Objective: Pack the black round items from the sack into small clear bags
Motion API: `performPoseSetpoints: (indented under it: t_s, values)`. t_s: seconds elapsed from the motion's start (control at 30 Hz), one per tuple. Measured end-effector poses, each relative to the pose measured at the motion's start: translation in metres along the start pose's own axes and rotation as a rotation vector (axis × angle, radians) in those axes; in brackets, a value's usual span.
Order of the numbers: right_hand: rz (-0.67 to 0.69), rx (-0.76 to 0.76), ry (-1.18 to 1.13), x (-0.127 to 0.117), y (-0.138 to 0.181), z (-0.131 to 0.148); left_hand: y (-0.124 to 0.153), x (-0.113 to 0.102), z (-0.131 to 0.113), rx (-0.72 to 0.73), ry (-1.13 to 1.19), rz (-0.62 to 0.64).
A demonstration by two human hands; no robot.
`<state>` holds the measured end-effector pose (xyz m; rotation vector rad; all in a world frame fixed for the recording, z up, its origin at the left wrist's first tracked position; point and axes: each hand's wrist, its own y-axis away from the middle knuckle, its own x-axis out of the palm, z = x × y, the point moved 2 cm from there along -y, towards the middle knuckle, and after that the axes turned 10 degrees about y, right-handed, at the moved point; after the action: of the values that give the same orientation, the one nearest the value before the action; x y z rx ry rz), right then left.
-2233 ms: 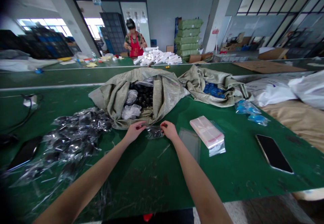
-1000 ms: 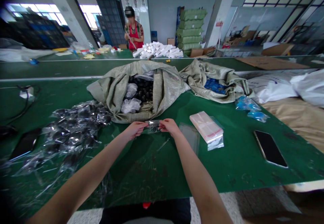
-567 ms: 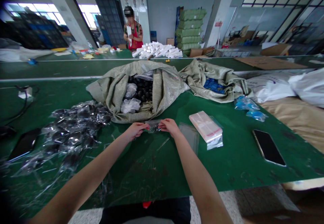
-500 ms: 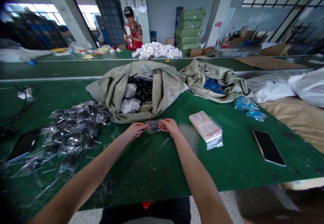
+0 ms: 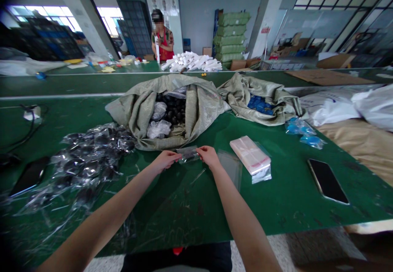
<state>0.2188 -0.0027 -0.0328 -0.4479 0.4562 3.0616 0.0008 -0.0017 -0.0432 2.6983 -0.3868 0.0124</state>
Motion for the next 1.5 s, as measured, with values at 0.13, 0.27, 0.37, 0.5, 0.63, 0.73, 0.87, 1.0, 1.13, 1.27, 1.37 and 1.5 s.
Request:
performPoseSetpoints:
  t_s: [0.13, 0.27, 0.37, 0.5, 0.63, 0.73, 0.87, 1.0, 1.13, 1.27, 1.37, 1.5]
  values:
    - [0.024, -0.022, 0.036, -0.001, 0.002, -0.001, 0.001, 0.001, 0.001, -0.001, -0.041, 0.000]
    - [0.057, -0.025, 0.064, -0.003, 0.004, -0.004, 0.001, 0.000, 0.001, -0.007, -0.071, 0.008]
    - [0.076, -0.028, 0.079, -0.005, 0.003, -0.005, 0.002, 0.000, 0.001, -0.006, -0.094, 0.018]
    - [0.081, -0.033, 0.085, -0.007, 0.000, -0.009, 0.005, 0.000, 0.001, 0.004, -0.146, 0.012]
    - [0.079, -0.026, 0.089, -0.008, -0.001, -0.010, 0.004, 0.001, 0.002, 0.019, -0.192, 0.001]
    - [0.078, -0.020, 0.092, -0.008, 0.000, -0.009, 0.002, 0.000, 0.003, 0.032, -0.223, -0.002]
    - [0.075, -0.013, 0.097, -0.008, 0.002, -0.007, 0.000, -0.001, 0.004, 0.051, -0.264, -0.003]
    - [0.074, -0.006, 0.100, -0.009, 0.001, -0.007, 0.000, 0.001, 0.003, 0.088, -0.306, -0.015]
    - [0.072, -0.008, 0.107, -0.008, -0.001, -0.008, 0.000, 0.002, 0.001, 0.140, -0.350, -0.042]
    - [0.072, -0.020, 0.130, -0.008, -0.003, -0.011, -0.001, 0.003, 0.000, 0.180, -0.382, -0.056]
    - [0.075, -0.040, 0.163, -0.007, -0.005, -0.014, -0.002, 0.003, 0.000, 0.187, -0.409, -0.053]
    - [0.079, -0.083, 0.234, -0.006, -0.010, -0.019, -0.003, 0.002, 0.002, 0.189, -0.459, -0.047]
